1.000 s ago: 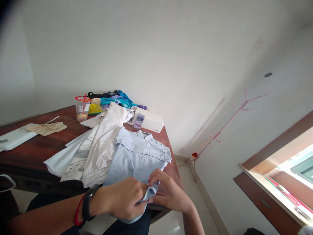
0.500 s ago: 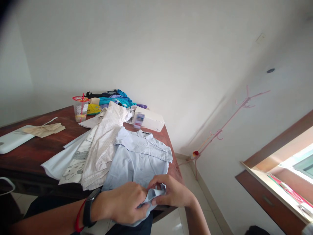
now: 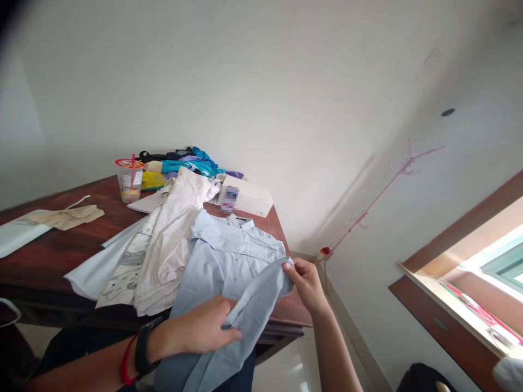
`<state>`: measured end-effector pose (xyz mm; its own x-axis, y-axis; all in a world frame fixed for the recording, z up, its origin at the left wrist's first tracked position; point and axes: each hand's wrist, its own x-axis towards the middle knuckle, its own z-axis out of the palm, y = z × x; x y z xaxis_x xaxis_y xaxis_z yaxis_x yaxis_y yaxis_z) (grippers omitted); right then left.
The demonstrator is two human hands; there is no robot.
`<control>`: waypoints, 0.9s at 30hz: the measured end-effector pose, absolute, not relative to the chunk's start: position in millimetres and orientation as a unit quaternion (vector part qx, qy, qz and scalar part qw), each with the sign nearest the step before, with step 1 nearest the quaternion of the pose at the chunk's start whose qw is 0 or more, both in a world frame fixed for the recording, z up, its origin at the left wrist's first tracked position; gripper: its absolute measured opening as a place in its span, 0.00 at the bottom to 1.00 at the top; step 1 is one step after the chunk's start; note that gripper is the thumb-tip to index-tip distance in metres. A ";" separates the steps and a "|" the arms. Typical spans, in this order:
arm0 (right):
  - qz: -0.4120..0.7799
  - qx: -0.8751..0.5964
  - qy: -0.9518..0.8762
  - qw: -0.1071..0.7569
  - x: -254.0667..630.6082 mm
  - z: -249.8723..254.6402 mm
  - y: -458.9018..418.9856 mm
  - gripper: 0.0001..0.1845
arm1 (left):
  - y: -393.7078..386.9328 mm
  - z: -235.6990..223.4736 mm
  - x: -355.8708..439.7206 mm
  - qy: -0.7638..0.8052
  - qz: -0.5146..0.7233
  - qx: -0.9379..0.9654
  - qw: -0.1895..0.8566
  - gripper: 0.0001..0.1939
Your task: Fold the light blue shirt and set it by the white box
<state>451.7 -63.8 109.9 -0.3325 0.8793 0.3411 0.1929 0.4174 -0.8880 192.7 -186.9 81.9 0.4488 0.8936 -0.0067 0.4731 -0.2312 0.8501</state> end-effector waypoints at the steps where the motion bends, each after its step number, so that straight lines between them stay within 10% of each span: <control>1: 0.378 -0.382 -0.702 0.467 454.7 108.5 -59.7 0.22 | -186.6 78.9 187.9 0.476 0.245 0.739 0.409 0.14; 14: 0.333 -0.407 -0.588 0.615 459.3 101.2 -36.8 0.21 | -204.3 42.8 154.7 0.468 0.378 0.617 0.508 0.08; 27: 0.390 -0.360 -0.568 0.629 453.4 115.4 -35.2 0.18 | -203.0 56.6 122.4 0.485 0.359 0.625 0.494 0.30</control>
<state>453.4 -35.2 115.4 0.0508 0.8991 0.4347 -0.0823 0.4376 -0.8954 122.4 -203.0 56.6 0.2703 0.9623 -0.0300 0.2519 -0.0406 0.9669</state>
